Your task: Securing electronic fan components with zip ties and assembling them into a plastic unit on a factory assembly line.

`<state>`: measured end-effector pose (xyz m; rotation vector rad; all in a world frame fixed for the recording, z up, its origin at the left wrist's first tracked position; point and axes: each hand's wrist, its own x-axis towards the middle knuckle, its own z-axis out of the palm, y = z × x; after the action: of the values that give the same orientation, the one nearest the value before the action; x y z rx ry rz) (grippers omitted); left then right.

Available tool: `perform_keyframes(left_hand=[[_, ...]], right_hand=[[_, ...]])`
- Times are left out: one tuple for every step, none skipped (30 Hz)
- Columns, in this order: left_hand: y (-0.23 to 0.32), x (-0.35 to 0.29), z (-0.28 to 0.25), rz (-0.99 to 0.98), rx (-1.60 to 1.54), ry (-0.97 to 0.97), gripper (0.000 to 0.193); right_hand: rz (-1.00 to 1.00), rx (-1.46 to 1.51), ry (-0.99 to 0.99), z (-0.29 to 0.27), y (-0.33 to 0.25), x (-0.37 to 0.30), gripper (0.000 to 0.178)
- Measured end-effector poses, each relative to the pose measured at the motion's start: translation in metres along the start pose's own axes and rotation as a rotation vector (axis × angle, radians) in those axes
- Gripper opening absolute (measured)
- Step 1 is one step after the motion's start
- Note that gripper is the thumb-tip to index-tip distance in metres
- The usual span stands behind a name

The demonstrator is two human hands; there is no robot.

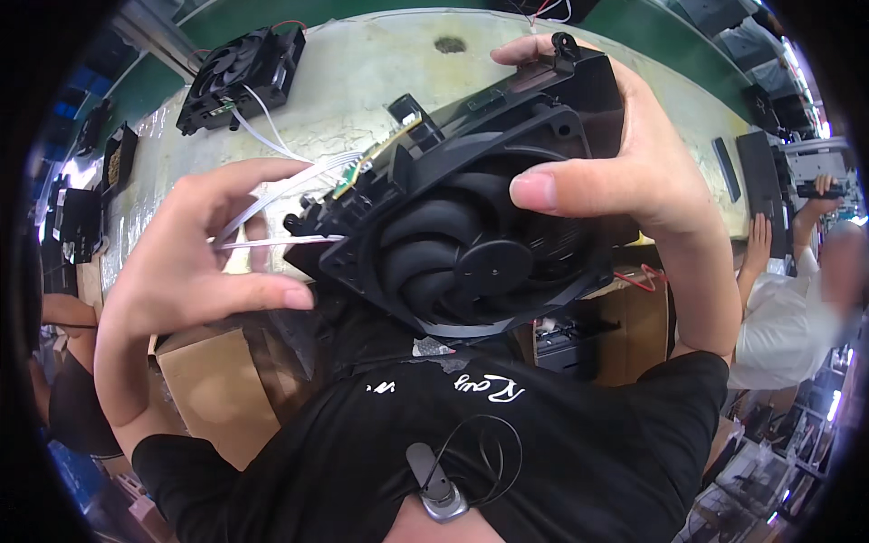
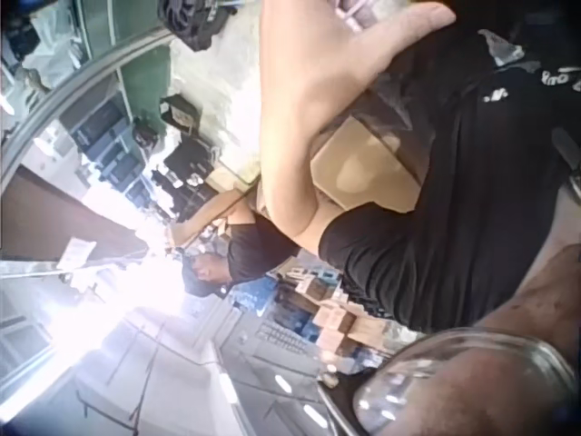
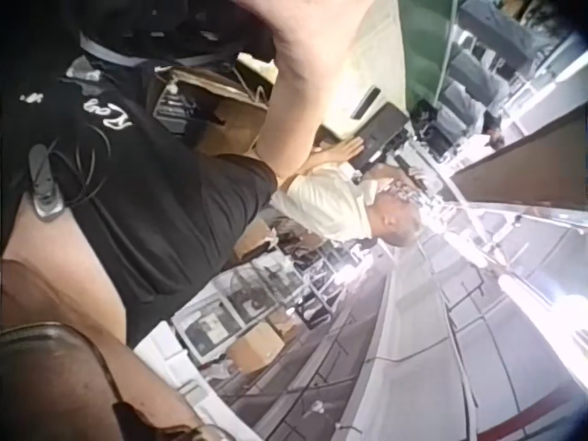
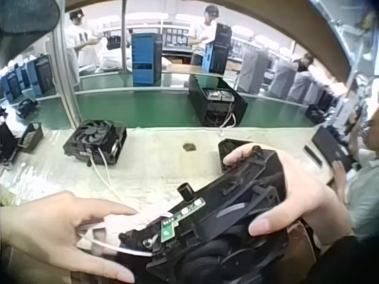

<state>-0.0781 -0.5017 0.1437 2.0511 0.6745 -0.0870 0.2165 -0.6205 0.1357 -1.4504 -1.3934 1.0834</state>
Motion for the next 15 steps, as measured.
perform_keyframes(left_hand=[[-0.002,-0.002,0.007,-0.002,-0.001,-0.009,0.063],[-0.008,-0.003,0.018,0.023,-0.234,0.103,0.052],[-0.016,-0.003,0.031,0.043,-0.471,0.216,0.042],[-0.022,-0.007,0.048,0.188,-0.323,0.341,0.031],[-0.020,-0.013,0.059,0.180,-0.319,0.346,0.031],[-0.019,-0.014,0.068,0.099,-0.340,0.374,0.031],[-0.017,-0.016,0.077,0.013,-0.349,0.412,0.031],[-0.024,-0.012,0.094,0.052,-0.346,0.535,0.030],[-0.035,-0.002,0.113,0.105,-0.345,0.649,0.030],[-0.039,0.008,0.125,0.088,-0.464,0.673,0.031],[-0.040,0.017,0.125,0.108,-0.456,0.656,0.031],[-0.039,0.027,0.126,0.046,-0.562,0.689,0.032],[-0.037,0.038,0.127,-0.016,-0.667,0.714,0.033],[-0.043,0.051,0.124,-0.022,-0.657,0.725,0.034],[-0.047,0.058,0.120,-0.003,-0.648,0.711,0.034]], right_hand=[[0.007,0.005,0.003,0.000,0.004,-0.003,0.080],[0.058,0.021,0.036,0.000,0.009,-0.006,0.080],[0.113,0.037,0.064,0.000,0.016,-0.009,0.080],[0.137,0.084,0.068,0.001,0.020,-0.012,0.078],[0.134,0.090,0.061,0.004,0.026,-0.014,0.078],[0.187,0.193,0.128,0.006,0.034,-0.018,0.076],[0.226,0.303,0.188,0.009,0.041,-0.019,0.074],[0.250,0.367,0.195,0.013,0.048,-0.016,0.070],[0.300,0.382,0.232,0.012,0.059,-0.014,0.065],[0.312,0.453,0.229,0.014,0.068,-0.008,0.065],[0.320,0.523,0.228,0.020,0.074,0.001,0.064],[0.346,0.577,0.212,0.021,0.080,0.010,0.065],[0.368,0.630,0.201,0.022,0.085,0.019,0.066],[0.367,0.638,0.220,0.024,0.090,0.027,0.068],[0.367,0.648,0.224,0.028,0.095,0.037,0.070]])
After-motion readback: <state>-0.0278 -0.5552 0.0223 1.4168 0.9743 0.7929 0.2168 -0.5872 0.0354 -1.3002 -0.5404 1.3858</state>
